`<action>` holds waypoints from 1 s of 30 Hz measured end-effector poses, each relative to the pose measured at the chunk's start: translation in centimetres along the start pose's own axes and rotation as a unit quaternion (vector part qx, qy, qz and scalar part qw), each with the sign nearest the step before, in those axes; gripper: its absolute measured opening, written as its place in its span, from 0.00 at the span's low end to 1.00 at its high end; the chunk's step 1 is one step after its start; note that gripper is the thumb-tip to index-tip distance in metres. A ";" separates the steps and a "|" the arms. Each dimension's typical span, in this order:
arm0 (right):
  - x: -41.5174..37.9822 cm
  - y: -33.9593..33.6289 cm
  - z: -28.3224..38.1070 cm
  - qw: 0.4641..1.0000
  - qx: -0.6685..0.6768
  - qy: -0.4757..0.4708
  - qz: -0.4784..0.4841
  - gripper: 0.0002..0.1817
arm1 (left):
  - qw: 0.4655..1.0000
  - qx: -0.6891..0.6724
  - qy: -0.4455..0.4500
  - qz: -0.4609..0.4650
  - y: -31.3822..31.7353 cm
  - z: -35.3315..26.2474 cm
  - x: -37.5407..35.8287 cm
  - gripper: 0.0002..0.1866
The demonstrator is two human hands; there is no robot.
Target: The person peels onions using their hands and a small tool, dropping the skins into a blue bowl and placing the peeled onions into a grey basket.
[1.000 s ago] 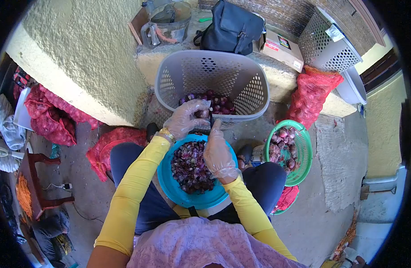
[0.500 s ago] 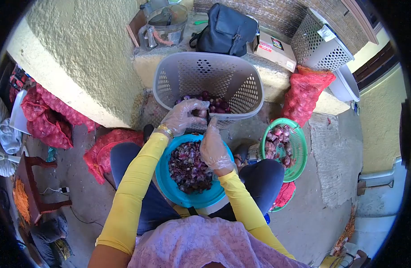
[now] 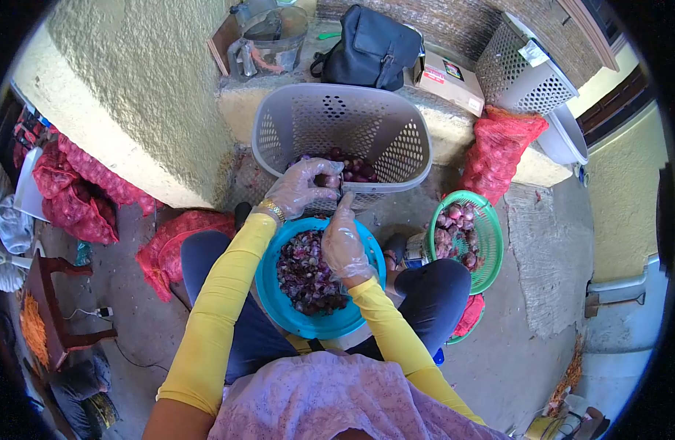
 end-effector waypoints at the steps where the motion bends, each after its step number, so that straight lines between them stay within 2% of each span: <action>1: -0.2 0.7 -0.6 1.000 0.000 0.000 0.000 0.42 | 1.000 0.005 0.018 0.010 0.1 -0.3 0.0 0.14; 3: -0.4 1.7 -0.3 0.994 -0.073 -0.072 -0.037 0.43 | 0.999 0.012 0.038 0.021 0.2 -0.5 -0.1 0.14; 4: -0.4 1.6 -0.3 0.994 -0.072 -0.074 -0.038 0.43 | 1.000 -0.011 0.018 0.017 0.1 -0.2 0.0 0.16; 6: -1.7 0.3 2.4 0.934 -0.233 -0.239 -0.125 0.44 | 0.999 -0.035 -0.006 0.011 -0.2 0.6 -0.3 0.17; 7: -2.1 0.0 2.3 0.935 -0.233 -0.238 -0.125 0.44 | 0.999 -0.013 0.021 0.024 -0.2 0.5 -0.2 0.19; 9: -2.6 0.5 0.3 0.986 -0.079 -0.145 -0.008 0.41 | 0.998 0.009 0.051 0.037 -0.2 0.1 -0.3 0.22; 11: -4.7 -0.6 -0.5 0.991 -0.049 -0.126 0.015 0.41 | 0.997 -0.063 -0.043 0.023 -0.6 1.0 -0.7 0.26; 12: -4.9 -1.2 -0.7 0.993 -0.019 -0.108 0.037 0.41 | 0.997 -0.063 -0.043 0.022 -0.7 1.0 -0.8 0.26; 14: -4.9 -3.2 -0.6 0.997 0.000 -0.079 0.004 0.40 | 0.980 -0.181 -0.075 0.036 -0.8 1.5 -1.2 0.28; 15: -4.8 -4.8 -0.1 0.998 0.019 -0.051 -0.027 0.38 | 0.980 -0.181 -0.074 0.035 -0.9 1.3 -1.4 0.28; 16: -4.3 -6.8 0.7 0.997 0.071 0.030 -0.019 0.29 | 0.973 -0.208 -0.089 0.036 -0.9 1.1 -1.8 0.26; 17: -4.0 -7.3 0.2 0.997 0.073 0.028 -0.019 0.29 | 0.966 -0.234 -0.105 0.037 -1.0 0.9 -2.1 0.25; 19: -3.6 -7.2 -1.9 0.934 0.309 0.178 0.001 0.19 | 0.966 -0.233 -0.104 0.048 -0.8 -0.1 -2.6 0.24; 20: -3.2 -8.1 -1.4 0.890 0.402 0.212 -0.037 0.16 | 0.965 -0.234 -0.103 0.061 -0.6 -0.7 -2.9 0.23; 21: -2.4 -8.7 -1.1 0.890 0.404 0.210 -0.037 0.16 | 0.965 -0.232 -0.103 0.060 -0.4 -1.8 -3.3 0.23; 23: -0.1 -10.8 0.4 0.946 0.312 0.070 -0.046 0.18 | 0.945 -0.279 -0.153 0.073 0.4 -3.9 -4.4 0.22; 25: 1.5 -10.5 1.1 0.943 0.324 0.048 -0.054 0.20 | 0.953 -0.255 -0.151 0.069 0.4 -4.9 -4.7 0.22; 27: 3.0 -9.5 2.1 0.935 0.353 -0.020 -0.012 0.20 | 0.956 -0.250 -0.140 0.066 0.4 -5.3 -4.5 0.23; 28: 3.4 -9.2 2.4 0.931 0.365 -0.003 -0.010 0.18 | 0.953 -0.246 -0.167 0.056 0.5 -5.8 -4.7 0.22; 30: 4.3 -8.5 1.7 0.930 0.367 0.004 -0.004 0.16 | 0.952 -0.262 -0.156 0.034 0.5 -5.5 -4.3 0.22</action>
Point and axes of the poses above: each hand's wrist, its own x-axis towards the middle knuckle, its own y-axis out of the palm, z = x × y, the point moved 7 cm from there along x, towards the middle knuckle, and after that the axes turned 8 degrees about -y, right-handed, at the moved point
